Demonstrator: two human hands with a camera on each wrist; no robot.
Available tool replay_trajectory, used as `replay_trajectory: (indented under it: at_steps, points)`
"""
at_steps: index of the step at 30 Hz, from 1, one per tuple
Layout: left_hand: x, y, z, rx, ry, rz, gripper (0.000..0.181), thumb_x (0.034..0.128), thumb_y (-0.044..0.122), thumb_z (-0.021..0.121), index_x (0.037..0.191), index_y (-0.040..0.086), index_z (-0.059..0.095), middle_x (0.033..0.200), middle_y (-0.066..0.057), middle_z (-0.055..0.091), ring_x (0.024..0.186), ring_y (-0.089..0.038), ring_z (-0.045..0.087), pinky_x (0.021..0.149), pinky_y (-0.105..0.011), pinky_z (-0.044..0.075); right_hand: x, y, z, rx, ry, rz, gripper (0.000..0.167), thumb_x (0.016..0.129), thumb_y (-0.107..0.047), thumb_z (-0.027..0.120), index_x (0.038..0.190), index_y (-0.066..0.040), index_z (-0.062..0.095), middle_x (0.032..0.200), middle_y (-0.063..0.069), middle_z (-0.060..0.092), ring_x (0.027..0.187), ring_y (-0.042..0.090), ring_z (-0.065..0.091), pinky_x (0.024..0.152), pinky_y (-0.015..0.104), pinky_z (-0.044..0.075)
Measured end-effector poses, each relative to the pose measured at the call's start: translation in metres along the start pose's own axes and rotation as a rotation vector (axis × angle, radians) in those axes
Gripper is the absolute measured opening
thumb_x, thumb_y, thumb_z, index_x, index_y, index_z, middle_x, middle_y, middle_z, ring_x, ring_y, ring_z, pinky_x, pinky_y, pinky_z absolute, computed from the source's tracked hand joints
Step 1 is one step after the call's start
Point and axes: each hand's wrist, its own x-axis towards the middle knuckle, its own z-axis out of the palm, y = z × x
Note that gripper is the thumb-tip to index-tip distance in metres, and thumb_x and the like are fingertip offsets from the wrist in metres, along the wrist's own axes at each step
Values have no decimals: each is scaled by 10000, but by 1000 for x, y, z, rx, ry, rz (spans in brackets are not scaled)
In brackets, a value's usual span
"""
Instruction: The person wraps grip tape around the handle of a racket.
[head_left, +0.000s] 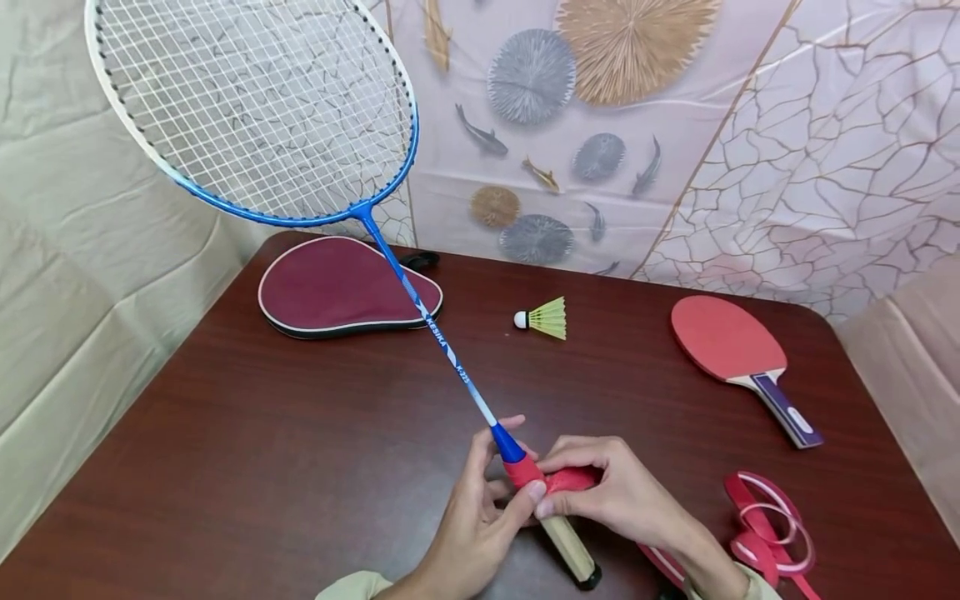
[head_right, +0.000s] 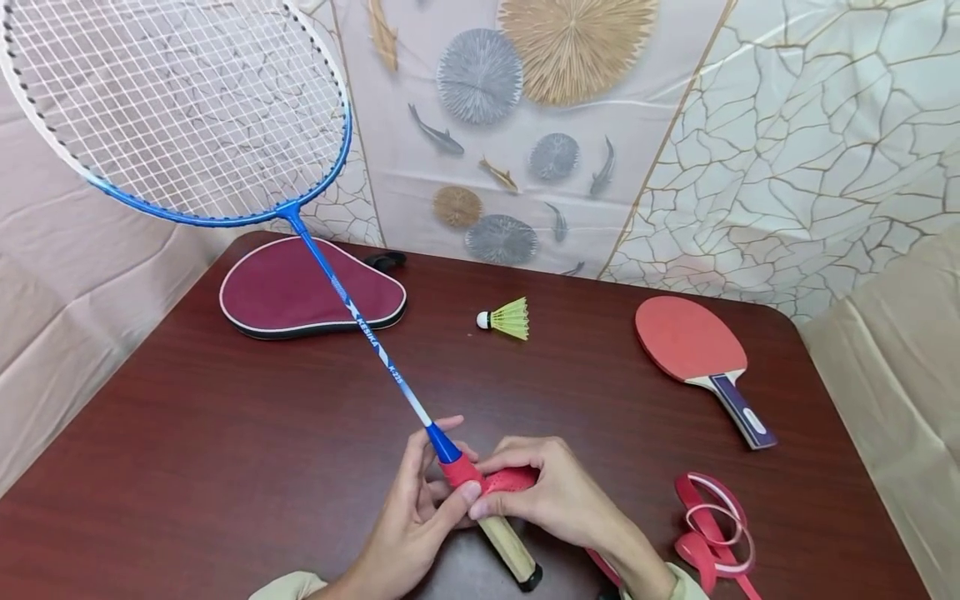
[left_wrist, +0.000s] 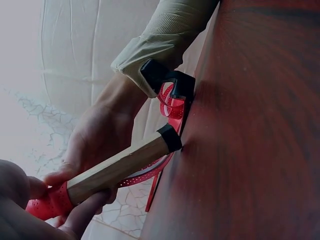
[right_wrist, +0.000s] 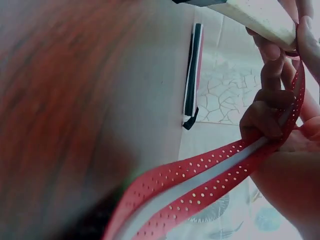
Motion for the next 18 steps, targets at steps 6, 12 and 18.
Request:
replay_trajectory:
  at_steps: [6,12,18]
  points:
    - [0,3,2,-40,34,-52,588,986,39,578,1469,228,301,1215,-258,459,913,-316,686,686,-478,579,-4,-1,-8,77,-35,17,245,843,-50,768,1081,-105,745,913,55,703,799,207,633,653,301,535]
    - [-1,5,0,-49,62,-140,575,973,53,606,1436,214,307,1220,-258,447,915,-332,683,722,-457,581,-13,-5,-9,55,32,114,170,899,-73,717,1052,-142,740,888,48,697,743,202,618,606,301,528]
    - [-3,5,0,-65,68,-93,567,983,43,582,1443,179,281,1205,-252,480,914,-353,675,747,-445,580,-14,-9,1,-23,125,139,112,906,-134,722,1009,-177,716,821,13,654,679,182,592,546,286,497]
